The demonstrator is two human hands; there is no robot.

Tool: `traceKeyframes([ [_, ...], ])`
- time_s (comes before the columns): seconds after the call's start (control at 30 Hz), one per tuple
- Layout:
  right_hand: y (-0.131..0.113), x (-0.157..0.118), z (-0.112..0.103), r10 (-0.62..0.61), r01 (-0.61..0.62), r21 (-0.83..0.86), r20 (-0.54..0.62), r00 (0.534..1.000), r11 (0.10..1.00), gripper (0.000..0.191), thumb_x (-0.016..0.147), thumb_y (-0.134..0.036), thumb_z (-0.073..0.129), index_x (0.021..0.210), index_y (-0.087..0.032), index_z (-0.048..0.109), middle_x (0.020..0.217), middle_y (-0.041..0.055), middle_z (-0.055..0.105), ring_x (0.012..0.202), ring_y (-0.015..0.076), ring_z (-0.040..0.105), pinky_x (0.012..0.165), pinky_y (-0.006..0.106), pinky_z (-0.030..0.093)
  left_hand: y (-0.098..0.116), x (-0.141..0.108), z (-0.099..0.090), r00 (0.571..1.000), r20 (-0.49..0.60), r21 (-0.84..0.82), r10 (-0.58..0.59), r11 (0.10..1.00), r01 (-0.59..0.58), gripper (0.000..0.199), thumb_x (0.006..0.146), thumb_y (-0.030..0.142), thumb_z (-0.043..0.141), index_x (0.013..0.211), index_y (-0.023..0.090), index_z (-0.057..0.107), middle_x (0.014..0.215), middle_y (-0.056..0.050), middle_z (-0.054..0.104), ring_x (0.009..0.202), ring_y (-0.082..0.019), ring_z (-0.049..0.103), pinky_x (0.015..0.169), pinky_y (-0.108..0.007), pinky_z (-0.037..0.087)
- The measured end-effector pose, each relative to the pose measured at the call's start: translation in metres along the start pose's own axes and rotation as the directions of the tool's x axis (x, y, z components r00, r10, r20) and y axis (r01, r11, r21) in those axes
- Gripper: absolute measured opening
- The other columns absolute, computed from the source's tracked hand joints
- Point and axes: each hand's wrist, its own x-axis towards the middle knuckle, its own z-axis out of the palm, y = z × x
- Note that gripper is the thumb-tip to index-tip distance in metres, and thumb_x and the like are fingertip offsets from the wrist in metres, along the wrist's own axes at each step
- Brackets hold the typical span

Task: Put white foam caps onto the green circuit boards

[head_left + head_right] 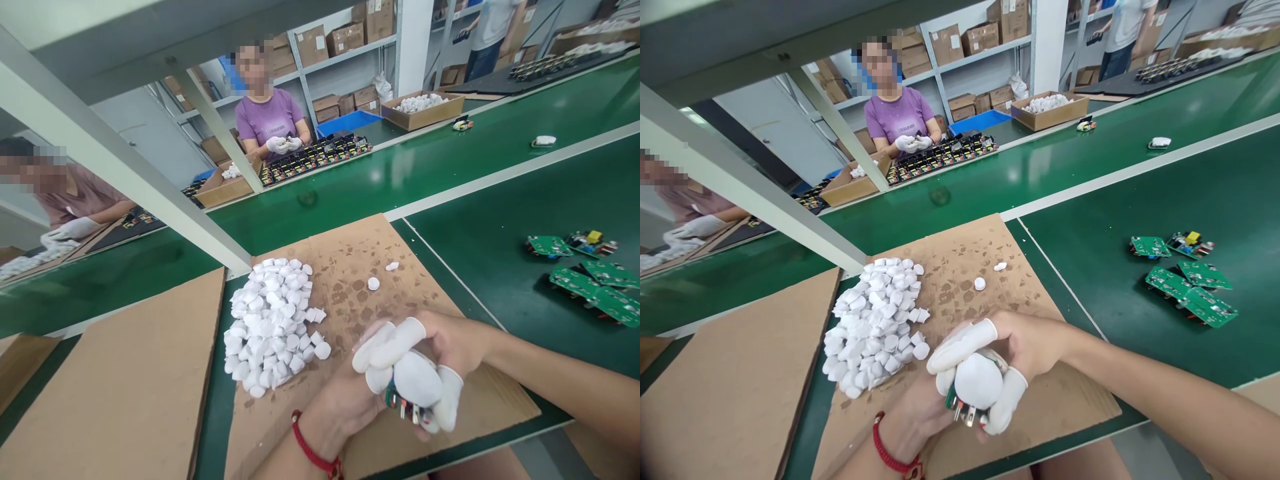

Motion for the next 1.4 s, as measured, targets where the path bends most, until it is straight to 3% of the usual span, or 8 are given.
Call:
traceKeyframes([
  [0.17,-0.006,-0.005,0.002,0.237,-0.235,0.267,0.025,0.971,0.934,0.079,0.059,-0.033,0.080,0.130,-0.026,0.046,0.117,0.0128,0.058,0.086,0.0184,0.064,0.084,0.037,0.049,-0.005,0.005,0.004,0.998,-0.019,0.023,-0.052,0.998,0.052,0.048,0.058,0.048,0.073,0.093,0.017,0.063,0.071,-0.006,0.065,0.073,-0.025,0.063,0.058,-0.033,0.051],
  [0.37,-0.004,-0.003,0.001,0.047,-0.045,0.121,-0.011,0.999,0.992,0.058,0.053,-0.037,0.082,0.105,-0.020,0.066,0.114,0.0141,0.060,0.107,0.0258,0.055,0.089,0.041,0.045,-0.005,0.004,0.010,0.997,-0.033,0.064,-0.077,0.995,0.079,0.041,0.060,0.049,0.071,0.088,0.019,0.066,0.066,-0.006,0.065,0.072,-0.025,0.063,0.056,-0.032,0.051],
  [0.6,-0.012,0.001,-0.002,0.131,-0.133,0.099,0.032,0.991,0.986,0.051,0.054,-0.042,0.080,0.094,-0.013,0.070,0.116,0.0163,0.057,0.108,0.0270,0.054,0.081,0.034,0.050,0.000,0.001,0.010,0.996,-0.071,0.148,-0.050,0.987,0.061,0.043,0.061,0.045,0.073,0.094,0.021,0.064,0.070,-0.004,0.065,0.072,-0.023,0.063,0.056,-0.031,0.049],
  [0.73,-0.014,-0.003,-0.004,0.183,-0.196,0.116,0.113,0.976,0.974,0.056,0.062,-0.043,0.076,0.107,-0.013,0.064,0.120,0.0166,0.054,0.109,0.0266,0.053,0.075,0.030,0.052,0.000,0.003,0.009,0.997,-0.067,0.148,-0.047,0.987,0.056,0.042,0.061,0.044,0.074,0.094,0.022,0.063,0.075,-0.004,0.065,0.072,-0.021,0.062,0.056,-0.028,0.048],
  [0.83,-0.011,-0.002,-0.002,0.102,-0.113,0.101,0.100,0.990,0.988,0.057,0.065,-0.046,0.074,0.111,-0.014,0.063,0.118,0.0158,0.057,0.110,0.0264,0.052,0.079,0.032,0.050,0.002,0.002,0.006,0.996,-0.081,0.134,0.021,0.991,-0.010,0.044,0.057,0.045,0.076,0.091,0.020,0.062,0.076,-0.003,0.064,0.068,-0.018,0.059,0.053,-0.025,0.044],
  [1.03,-0.013,0.001,0.001,0.054,-0.048,-0.082,0.071,0.996,0.995,0.041,0.074,-0.037,0.069,0.110,-0.018,0.065,0.104,0.0103,0.065,0.109,0.0222,0.053,0.090,0.033,0.043,0.014,-0.004,0.005,0.988,-0.110,0.348,0.105,0.936,-0.061,0.034,0.061,0.045,0.074,0.084,0.021,0.067,0.065,-0.001,0.059,0.056,-0.011,0.049,0.051,-0.022,0.038],
  [1.23,-0.011,-0.007,-0.001,0.179,-0.184,0.117,0.055,0.982,0.976,0.073,0.068,-0.038,0.074,0.130,-0.012,0.045,0.111,0.0153,0.060,0.090,0.0186,0.061,0.064,0.022,0.051,0.011,-0.001,0.006,0.985,-0.071,0.386,0.157,0.915,-0.119,0.049,0.059,0.052,0.072,0.095,0.019,0.066,0.078,-0.006,0.065,0.074,-0.021,0.058,0.065,-0.032,0.047],
  [1.4,-0.010,-0.008,0.002,0.233,-0.233,0.254,0.030,0.972,0.939,0.061,0.073,-0.033,0.071,0.127,-0.016,0.049,0.112,0.0151,0.060,0.084,0.0151,0.062,0.059,0.018,0.050,0.014,-0.005,0.003,0.980,-0.057,0.516,0.190,0.846,-0.134,0.039,0.066,0.045,0.069,0.096,0.020,0.067,0.079,-0.007,0.067,0.087,-0.027,0.059,0.071,-0.035,0.049],
])
